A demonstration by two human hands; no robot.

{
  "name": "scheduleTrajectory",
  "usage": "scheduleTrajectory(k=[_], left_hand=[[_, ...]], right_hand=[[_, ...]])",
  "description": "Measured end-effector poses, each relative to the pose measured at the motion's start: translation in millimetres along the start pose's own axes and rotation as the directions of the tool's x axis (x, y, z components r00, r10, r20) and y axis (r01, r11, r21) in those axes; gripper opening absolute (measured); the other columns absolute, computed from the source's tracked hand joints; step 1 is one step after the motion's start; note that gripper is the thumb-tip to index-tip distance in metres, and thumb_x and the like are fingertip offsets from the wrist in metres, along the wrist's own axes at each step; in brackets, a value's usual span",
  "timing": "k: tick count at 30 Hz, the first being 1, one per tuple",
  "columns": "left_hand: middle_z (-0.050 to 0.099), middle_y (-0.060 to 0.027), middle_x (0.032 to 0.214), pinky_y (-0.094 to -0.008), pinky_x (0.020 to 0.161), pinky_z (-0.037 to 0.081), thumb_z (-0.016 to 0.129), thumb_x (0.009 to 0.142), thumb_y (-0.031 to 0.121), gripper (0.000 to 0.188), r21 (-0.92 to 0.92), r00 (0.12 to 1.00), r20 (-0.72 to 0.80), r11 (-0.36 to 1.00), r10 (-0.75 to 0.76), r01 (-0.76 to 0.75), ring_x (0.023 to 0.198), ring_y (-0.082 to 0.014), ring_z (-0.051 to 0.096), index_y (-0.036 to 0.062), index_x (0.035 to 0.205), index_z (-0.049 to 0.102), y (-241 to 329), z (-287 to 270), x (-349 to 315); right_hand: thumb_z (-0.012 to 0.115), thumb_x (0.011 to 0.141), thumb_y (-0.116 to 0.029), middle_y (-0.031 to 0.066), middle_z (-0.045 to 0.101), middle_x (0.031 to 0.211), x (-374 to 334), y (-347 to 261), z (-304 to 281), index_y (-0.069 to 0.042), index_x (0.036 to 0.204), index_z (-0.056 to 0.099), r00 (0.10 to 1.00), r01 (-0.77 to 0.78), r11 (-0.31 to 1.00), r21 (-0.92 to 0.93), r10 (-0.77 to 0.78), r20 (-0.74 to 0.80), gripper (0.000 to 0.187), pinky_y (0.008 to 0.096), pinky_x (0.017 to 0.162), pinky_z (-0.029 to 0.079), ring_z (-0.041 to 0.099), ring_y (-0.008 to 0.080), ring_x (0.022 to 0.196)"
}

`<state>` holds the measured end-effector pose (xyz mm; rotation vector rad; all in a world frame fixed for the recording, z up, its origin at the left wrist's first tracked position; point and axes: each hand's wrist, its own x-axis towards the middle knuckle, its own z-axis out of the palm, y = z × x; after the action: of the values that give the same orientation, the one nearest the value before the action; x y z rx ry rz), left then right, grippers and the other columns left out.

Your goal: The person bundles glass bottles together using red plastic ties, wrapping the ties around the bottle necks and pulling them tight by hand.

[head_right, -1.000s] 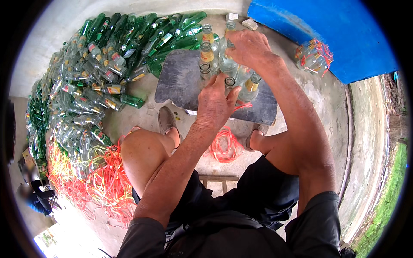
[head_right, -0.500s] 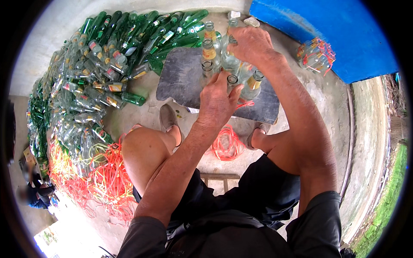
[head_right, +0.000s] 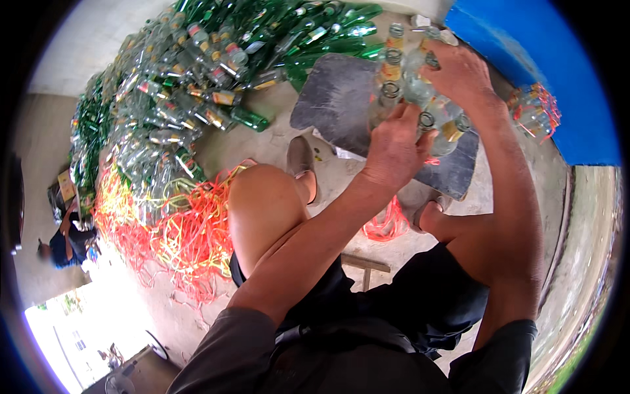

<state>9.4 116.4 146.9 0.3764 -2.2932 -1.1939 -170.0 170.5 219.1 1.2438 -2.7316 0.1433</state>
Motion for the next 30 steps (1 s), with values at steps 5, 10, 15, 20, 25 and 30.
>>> scheduleTrajectory(k=[5, 10, 15, 20, 25, 30], left_hand=[[0.063, -0.0247, 0.107, -0.0537, 0.078, 0.055, 0.083, 0.078, 0.008, 0.039, -0.047, 1.0, 0.009, 0.998, -0.029, 0.029, 0.094, -0.0475, 0.067, -0.0003, 0.105, 0.055, -1.4, 2.0, -1.0], [0.063, -0.0237, 0.108, -0.0533, 0.079, 0.056, 0.083, 0.078, 0.008, 0.041, -0.048, 0.997, 0.038, 0.996, -0.067, 0.069, 0.093, -0.0472, 0.068, -0.0009, 0.106, 0.055, 0.5, 0.2, 0.9], [0.061, -0.024, 0.11, -0.0531, 0.081, 0.056, 0.082, 0.078, 0.007, 0.041, -0.063, 0.997, 0.033, 0.995, -0.076, 0.078, 0.095, -0.0468, 0.067, -0.0023, 0.107, 0.054, -0.4, -0.3, -4.7], [0.058, -0.0264, 0.117, -0.0521, 0.082, 0.056, 0.077, 0.081, 0.004, 0.048, -0.069, 0.993, 0.031, 0.991, -0.113, 0.115, 0.097, -0.0474, 0.067, -0.0044, 0.119, 0.05, 5.6, -12.6, -15.0], [0.058, -0.0267, 0.117, -0.0506, 0.081, 0.057, 0.076, 0.083, 0.006, 0.047, -0.033, 0.998, -0.015, 0.997, -0.067, 0.066, 0.094, -0.0456, 0.067, -0.0043, 0.121, 0.049, 26.0, -53.8, -31.6], [0.065, -0.0183, 0.089, -0.0505, 0.075, 0.056, 0.074, 0.087, 0.015, 0.025, 0.105, 0.98, 0.099, 0.978, 0.171, -0.181, 0.084, -0.0408, 0.069, -0.0004, 0.101, 0.06, 28.3, -151.2, -40.9]], right_hand=[[0.076, 0.087, -0.031, 0.0207, 0.074, 0.093, -3.6, -1.4, 2.6, -0.013, 0.131, 0.065, 0.999, 0.02, 0.999, 0.035, -0.018, -0.041, 0.049, 0.0502, 0.083, 0.055, 0.071, 0.0404, 0.096], [0.077, 0.087, -0.029, 0.0183, 0.073, 0.091, -5.5, -8.7, -10.4, -0.013, 0.131, 0.063, 0.998, -0.054, 0.99, 0.131, 0.049, 0.04, 0.049, 0.0466, 0.081, 0.055, 0.071, 0.0358, 0.09], [0.077, 0.088, -0.027, 0.0189, 0.071, 0.1, -10.5, -1.8, -17.3, -0.013, 0.132, 0.062, 1.0, -0.002, 0.99, 0.143, 0.002, 0.0, 0.049, 0.0476, 0.082, 0.054, 0.07, 0.0359, 0.095], [0.077, 0.09, -0.025, 0.015, 0.071, 0.099, -21.5, 10.2, -28.4, -0.013, 0.132, 0.064, 0.997, -0.043, 0.989, 0.138, 0.052, -0.064, 0.045, 0.0438, 0.082, 0.054, 0.071, 0.0318, 0.094], [0.073, 0.098, -0.023, 0.0116, 0.071, 0.098, -49.9, 29.5, -40.2, -0.011, 0.131, 0.066, 0.982, -0.112, 0.978, 0.178, 0.137, -0.131, 0.036, 0.036, 0.08, 0.054, 0.069, 0.0223, 0.09], [0.065, 0.105, -0.022, 0.011, 0.073, 0.103, -110.2, 81.4, -47.0, -0.01, 0.135, 0.065, 0.962, -0.207, 0.948, 0.241, 0.242, -0.127, 0.033, 0.0356, 0.082, 0.054, 0.068, 0.0174, 0.093]])
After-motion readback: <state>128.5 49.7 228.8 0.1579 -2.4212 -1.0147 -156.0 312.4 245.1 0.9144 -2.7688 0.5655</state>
